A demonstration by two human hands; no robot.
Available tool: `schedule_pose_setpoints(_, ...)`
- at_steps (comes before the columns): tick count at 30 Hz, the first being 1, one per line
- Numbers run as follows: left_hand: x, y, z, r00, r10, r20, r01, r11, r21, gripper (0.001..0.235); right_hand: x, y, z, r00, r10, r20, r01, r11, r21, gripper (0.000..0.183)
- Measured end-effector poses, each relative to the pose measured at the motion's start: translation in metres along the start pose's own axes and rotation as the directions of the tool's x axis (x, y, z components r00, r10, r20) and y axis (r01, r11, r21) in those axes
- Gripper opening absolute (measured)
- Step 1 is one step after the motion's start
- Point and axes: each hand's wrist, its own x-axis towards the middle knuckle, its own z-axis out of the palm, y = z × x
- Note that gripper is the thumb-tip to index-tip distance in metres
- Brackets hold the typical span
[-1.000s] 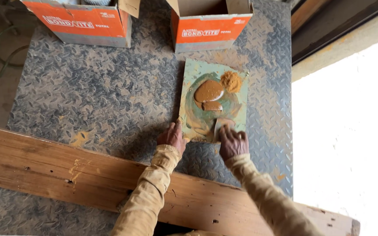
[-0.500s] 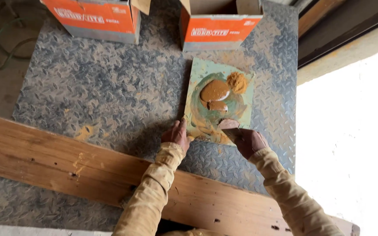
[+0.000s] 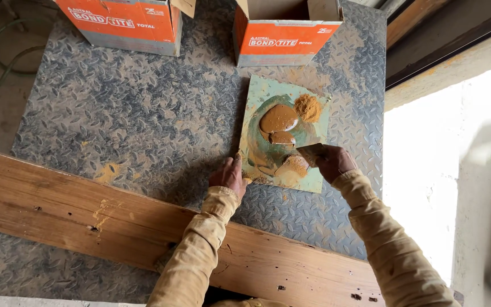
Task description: The person mixes a brown wood filler paste on a board using a small metal scraper, adds powder from a box into the paste, and spreads the mixed filler over holes in a wooden plank resting on the workbench.
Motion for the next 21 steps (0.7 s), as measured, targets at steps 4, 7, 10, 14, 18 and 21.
schedule_pose_setpoints(4,0.003,-0.002,0.006,1.0,0.012,-0.006,-0.012,1.0,0.004,0.079,0.0,-0.006,0.0,0.996,0.067,-0.066,-0.079,0.977,-0.198,0.038)
schedule_pose_setpoints(7,0.004,-0.002,0.008,1.0,0.01,-0.025,-0.01,1.0,0.008,0.08,-0.002,-0.029,0.003,0.992,0.112,-0.056,-0.122,0.963,-0.24,0.036)
schedule_pose_setpoints(10,-0.001,-0.002,0.009,0.999,0.012,-0.049,-0.013,1.0,-0.017,0.081,-0.01,-0.033,0.014,0.992,0.121,-0.043,-0.127,0.963,-0.239,0.034)
schedule_pose_setpoints(14,-0.007,0.008,-0.009,0.999,-0.035,0.009,0.035,0.996,-0.079,0.077,-0.01,-0.008,0.031,0.977,0.178,-0.12,-0.192,0.974,-0.12,0.034)
schedule_pose_setpoints(18,0.005,-0.009,0.02,0.993,0.034,-0.11,-0.04,0.998,-0.053,0.079,-0.013,-0.001,0.049,0.934,0.319,-0.163,-0.322,0.947,0.004,0.031)
schedule_pose_setpoints(21,0.001,-0.004,0.01,0.997,0.027,-0.077,-0.034,0.994,-0.1,0.084,-0.018,-0.015,0.056,0.908,0.386,-0.161,-0.363,0.919,0.156,0.03)
